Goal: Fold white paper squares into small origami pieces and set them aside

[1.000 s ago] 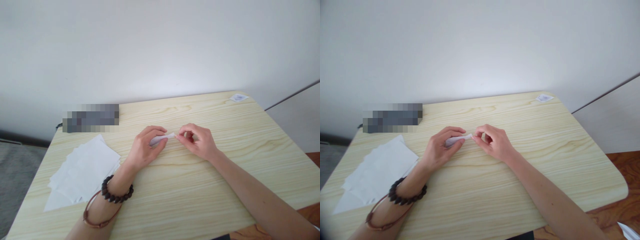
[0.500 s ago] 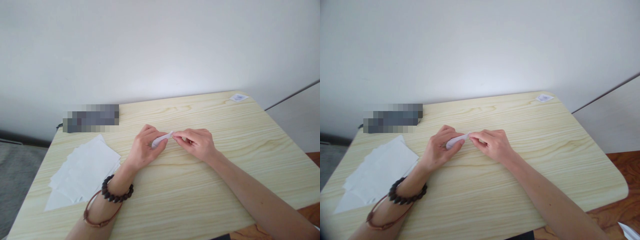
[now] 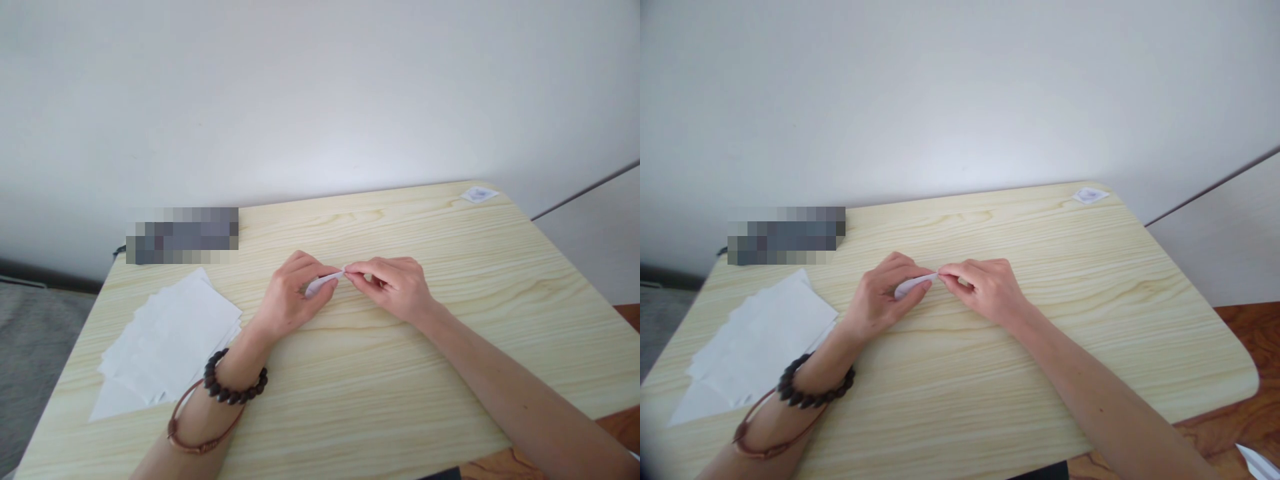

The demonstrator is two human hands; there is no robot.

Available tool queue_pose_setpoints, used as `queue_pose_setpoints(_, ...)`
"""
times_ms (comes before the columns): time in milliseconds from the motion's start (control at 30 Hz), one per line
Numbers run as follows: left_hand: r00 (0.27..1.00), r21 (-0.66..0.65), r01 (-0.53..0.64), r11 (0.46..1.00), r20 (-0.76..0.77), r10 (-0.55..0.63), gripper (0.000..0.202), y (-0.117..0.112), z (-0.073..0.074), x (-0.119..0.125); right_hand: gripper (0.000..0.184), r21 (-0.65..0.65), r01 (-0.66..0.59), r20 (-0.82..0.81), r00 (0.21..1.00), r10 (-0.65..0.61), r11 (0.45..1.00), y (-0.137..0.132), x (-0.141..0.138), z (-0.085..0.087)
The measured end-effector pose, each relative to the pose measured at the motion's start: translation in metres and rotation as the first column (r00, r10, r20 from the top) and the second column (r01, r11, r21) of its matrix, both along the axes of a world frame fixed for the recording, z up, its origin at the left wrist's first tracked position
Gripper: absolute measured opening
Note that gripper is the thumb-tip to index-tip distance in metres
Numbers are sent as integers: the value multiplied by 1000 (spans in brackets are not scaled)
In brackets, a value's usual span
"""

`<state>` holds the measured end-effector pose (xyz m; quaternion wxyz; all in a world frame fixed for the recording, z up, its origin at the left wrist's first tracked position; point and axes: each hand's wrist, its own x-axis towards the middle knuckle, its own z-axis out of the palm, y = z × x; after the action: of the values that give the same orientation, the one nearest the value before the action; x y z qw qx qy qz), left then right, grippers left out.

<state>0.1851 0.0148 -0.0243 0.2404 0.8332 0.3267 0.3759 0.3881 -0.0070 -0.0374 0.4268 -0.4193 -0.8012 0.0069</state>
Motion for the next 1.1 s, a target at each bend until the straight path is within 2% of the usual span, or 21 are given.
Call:
queue_pose_setpoints(167,1000,37,-15,999,16,15,12,1,-5,0,5,-133,-30,-5,1000,30,991,0,0,-2)
queue_pose_setpoints(333,999,100,-33,994,-7,34,10,1,-6,1,6,-306,-76,14,996,85,949,-1,2,0)
queue_pose_setpoints(433,999,134,-30,990,-31,35,11,1,-6,0,7,-345,-81,47,994,104,935,0,3,1)
queue_pose_setpoints(600,997,170,-38,985,-52,48,10,2,-6,0,8,-332,-66,58,994,90,941,0,4,0)
queue_pose_setpoints(800,998,98,-60,993,25,57,9,2,-3,0,8,-274,-25,-28,999,18,961,0,4,-2)
queue_pose_setpoints(1100,998,162,-56,985,-26,61,7,0,-2,2,5,-138,-62,60,996,70,989,1,4,2)
